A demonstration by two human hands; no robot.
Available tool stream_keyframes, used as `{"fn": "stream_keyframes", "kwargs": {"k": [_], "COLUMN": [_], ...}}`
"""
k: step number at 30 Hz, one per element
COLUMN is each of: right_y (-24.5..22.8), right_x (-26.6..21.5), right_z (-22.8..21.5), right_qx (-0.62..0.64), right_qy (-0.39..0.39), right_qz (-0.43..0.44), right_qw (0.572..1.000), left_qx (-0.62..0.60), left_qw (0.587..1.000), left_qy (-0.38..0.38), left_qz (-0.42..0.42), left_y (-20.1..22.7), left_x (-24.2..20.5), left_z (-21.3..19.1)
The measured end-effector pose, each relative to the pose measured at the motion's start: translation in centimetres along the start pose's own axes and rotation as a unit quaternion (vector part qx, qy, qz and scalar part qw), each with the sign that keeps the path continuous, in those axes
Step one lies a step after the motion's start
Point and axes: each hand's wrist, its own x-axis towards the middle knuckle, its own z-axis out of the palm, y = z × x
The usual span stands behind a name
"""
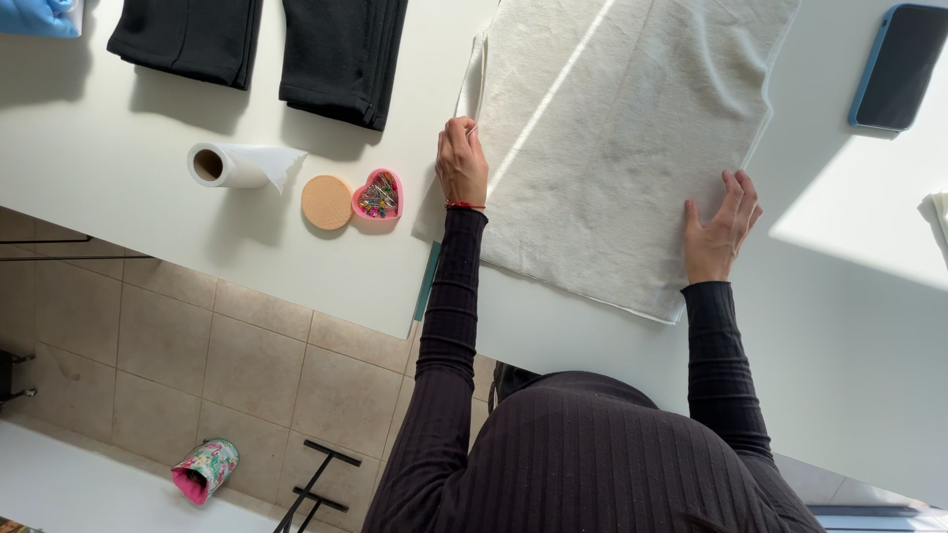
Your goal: Pinning together pieces of fabric at a sewing station to prepare for assembly.
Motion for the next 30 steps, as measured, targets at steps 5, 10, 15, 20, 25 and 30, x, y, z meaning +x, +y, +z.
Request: {"fn": "stream_keyframes", "kwargs": {"k": [5, 10, 15, 20, 25, 30], "right_y": [-0.7, 1.4, 3.2, 4.6, 2.8, 4.1], "right_x": [-1.2, -4.8, -9.8, -8.7, 0.6, -0.2], "right_z": [-2.7, -4.2, -2.7, -3.3, -15.6, -28.1], "right_qx": [0.062, 0.163, 0.313, 0.466, 0.48, 0.595], "right_qy": [-0.03, -0.075, -0.154, -0.196, -0.071, 0.0], "right_qz": [0.08, 0.154, 0.245, 0.216, 0.058, -0.056], "right_qw": [0.994, 0.972, 0.904, 0.835, 0.872, 0.802], "left_qx": [-0.064, -0.122, -0.166, -0.436, -0.545, -0.616], "left_qw": [0.98, 0.902, 0.828, 0.745, 0.741, 0.691], "left_qy": [-0.15, -0.394, -0.501, -0.444, -0.339, -0.354], "left_qz": [-0.115, -0.123, -0.192, -0.239, -0.198, -0.134], "left_y": [-3.2, -6.0, -4.9, 1.1, 10.0, 12.5], "left_x": [1.3, 2.2, 1.9, 4.6, 7.2, -0.7], "left_z": [-1.3, -5.4, -7.2, -9.2, -14.7, -20.2]}}
